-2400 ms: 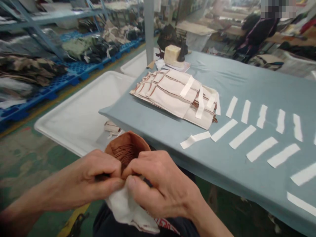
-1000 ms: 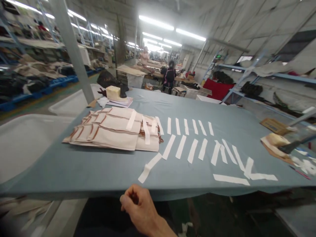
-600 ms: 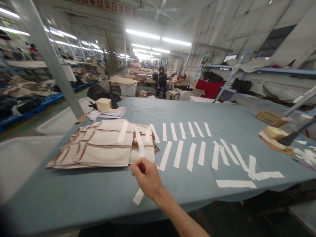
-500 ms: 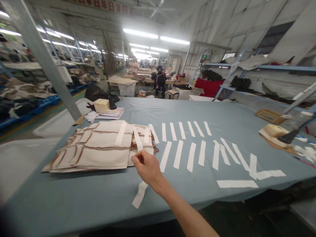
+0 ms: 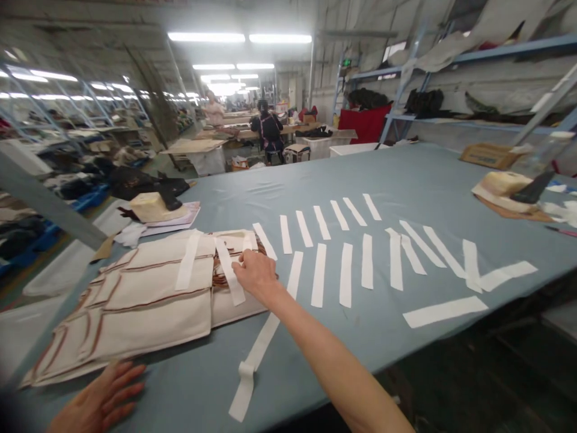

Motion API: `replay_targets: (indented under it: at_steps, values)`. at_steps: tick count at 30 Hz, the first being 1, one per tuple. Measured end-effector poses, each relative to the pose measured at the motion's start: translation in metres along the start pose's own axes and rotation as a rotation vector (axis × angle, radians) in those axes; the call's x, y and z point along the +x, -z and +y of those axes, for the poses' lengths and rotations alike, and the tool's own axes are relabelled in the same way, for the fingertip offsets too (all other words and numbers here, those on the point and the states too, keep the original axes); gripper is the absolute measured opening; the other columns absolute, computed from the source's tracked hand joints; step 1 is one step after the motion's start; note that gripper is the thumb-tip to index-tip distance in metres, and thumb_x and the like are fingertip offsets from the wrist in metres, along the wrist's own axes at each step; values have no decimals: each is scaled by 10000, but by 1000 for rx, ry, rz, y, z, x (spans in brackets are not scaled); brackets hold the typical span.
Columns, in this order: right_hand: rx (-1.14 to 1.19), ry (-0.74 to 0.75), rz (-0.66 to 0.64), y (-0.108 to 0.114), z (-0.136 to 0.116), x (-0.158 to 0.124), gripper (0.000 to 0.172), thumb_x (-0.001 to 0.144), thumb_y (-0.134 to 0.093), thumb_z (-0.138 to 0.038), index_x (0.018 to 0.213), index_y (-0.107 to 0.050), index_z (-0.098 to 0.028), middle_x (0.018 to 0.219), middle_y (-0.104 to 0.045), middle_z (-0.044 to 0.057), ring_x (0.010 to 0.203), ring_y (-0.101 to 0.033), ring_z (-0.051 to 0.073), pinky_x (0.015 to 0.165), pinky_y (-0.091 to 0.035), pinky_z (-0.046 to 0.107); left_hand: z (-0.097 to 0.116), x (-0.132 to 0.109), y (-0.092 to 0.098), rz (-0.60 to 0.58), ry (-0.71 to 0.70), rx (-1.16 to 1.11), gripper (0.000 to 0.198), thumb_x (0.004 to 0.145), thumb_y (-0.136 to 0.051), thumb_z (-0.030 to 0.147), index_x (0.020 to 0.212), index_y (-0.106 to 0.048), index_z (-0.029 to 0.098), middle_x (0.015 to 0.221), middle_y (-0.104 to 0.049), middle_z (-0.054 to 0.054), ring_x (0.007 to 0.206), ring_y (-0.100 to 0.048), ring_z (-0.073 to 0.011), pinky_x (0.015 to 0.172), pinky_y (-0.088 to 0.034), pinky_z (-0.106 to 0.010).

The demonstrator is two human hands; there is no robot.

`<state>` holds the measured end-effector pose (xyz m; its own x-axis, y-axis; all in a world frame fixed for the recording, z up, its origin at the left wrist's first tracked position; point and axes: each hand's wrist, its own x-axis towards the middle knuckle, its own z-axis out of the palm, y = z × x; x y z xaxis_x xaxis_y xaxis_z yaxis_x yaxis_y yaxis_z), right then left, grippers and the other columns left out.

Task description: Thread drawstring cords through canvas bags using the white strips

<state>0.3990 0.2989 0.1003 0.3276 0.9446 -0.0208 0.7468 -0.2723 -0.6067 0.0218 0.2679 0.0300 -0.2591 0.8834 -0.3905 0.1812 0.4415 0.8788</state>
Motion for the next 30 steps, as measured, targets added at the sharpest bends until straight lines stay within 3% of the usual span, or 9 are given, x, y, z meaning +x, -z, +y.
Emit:
replay_targets:
  at_steps: [3, 8, 12, 16, 21, 25, 30]
  values:
    - [-24, 12, -40, -3, -1, 13, 321, 1125, -648, -430, 1276, -848, -231, 1339, -893, 127, 1311, -807, 320, 1006, -563, 383, 15, -1, -20, 6, 145, -69, 491, 787, -825, 597, 1041, -825, 177, 1126, -923, -170, 810, -853, -296, 568, -678, -318]
    - [-88, 22, -82, -13, -20, 31, 464, 1073, -728, -595, 1191, -880, -173, 1270, -894, 217, 1282, -825, 384, 1040, -590, 440, 22, -8, -34, 84, 174, -99, 389, 760, -810, 517, 943, -780, 175, 972, -893, -144, 662, -766, -229, 477, -591, -270]
    - [-124, 26, -41, -10, -30, 51, 431, 1146, -635, -511, 1319, -851, -182, 1389, -862, 209, 1359, -792, 374, 1085, -588, 458, 9, -4, -33, 65, 101, -77, 461, 694, -835, 589, 888, -792, 173, 966, -877, -159, 690, -768, -244, 473, -579, -274]
    - [-141, 83, -47, -11, -35, 71, 327, 1129, -687, -414, 1334, -836, -208, 1420, -848, 138, 1383, -764, 332, 1131, -586, 461, -6, -1, -33, 44, 0, 19, 621, 636, -820, 741, 875, -837, 167, 989, -886, -176, 712, -753, -255, 511, -594, -303]
    - [-139, 136, -42, -20, -32, 93, 398, 1153, -743, -470, 1430, -759, -186, 1476, -777, 133, 1377, -738, 326, 1216, -582, 587, -9, -5, -39, 18, -9, 87, 770, 561, -772, 891, 832, -859, 176, 833, -863, -157, 713, -716, -269, 561, -569, -328]
    - [-91, 186, -112, -20, -26, 118, 417, 1141, -785, -446, 1468, -741, -190, 1525, -743, 136, 1370, -743, 332, 1186, -626, 596, -3, -8, -44, 33, 26, 47, 768, 531, -789, 892, 824, -857, 185, 950, -902, -178, 741, -730, -272, 571, -566, -331]
    - [12, 251, -229, -25, -20, 140, 436, 1135, -805, -398, 1510, -718, -193, 1515, -742, 134, 1309, -770, 318, 1109, -683, 555, -6, -6, -47, 28, 46, 56, 756, 554, -781, 888, 806, -859, 180, 953, -896, -177, 787, -741, -281, 564, -551, -311]
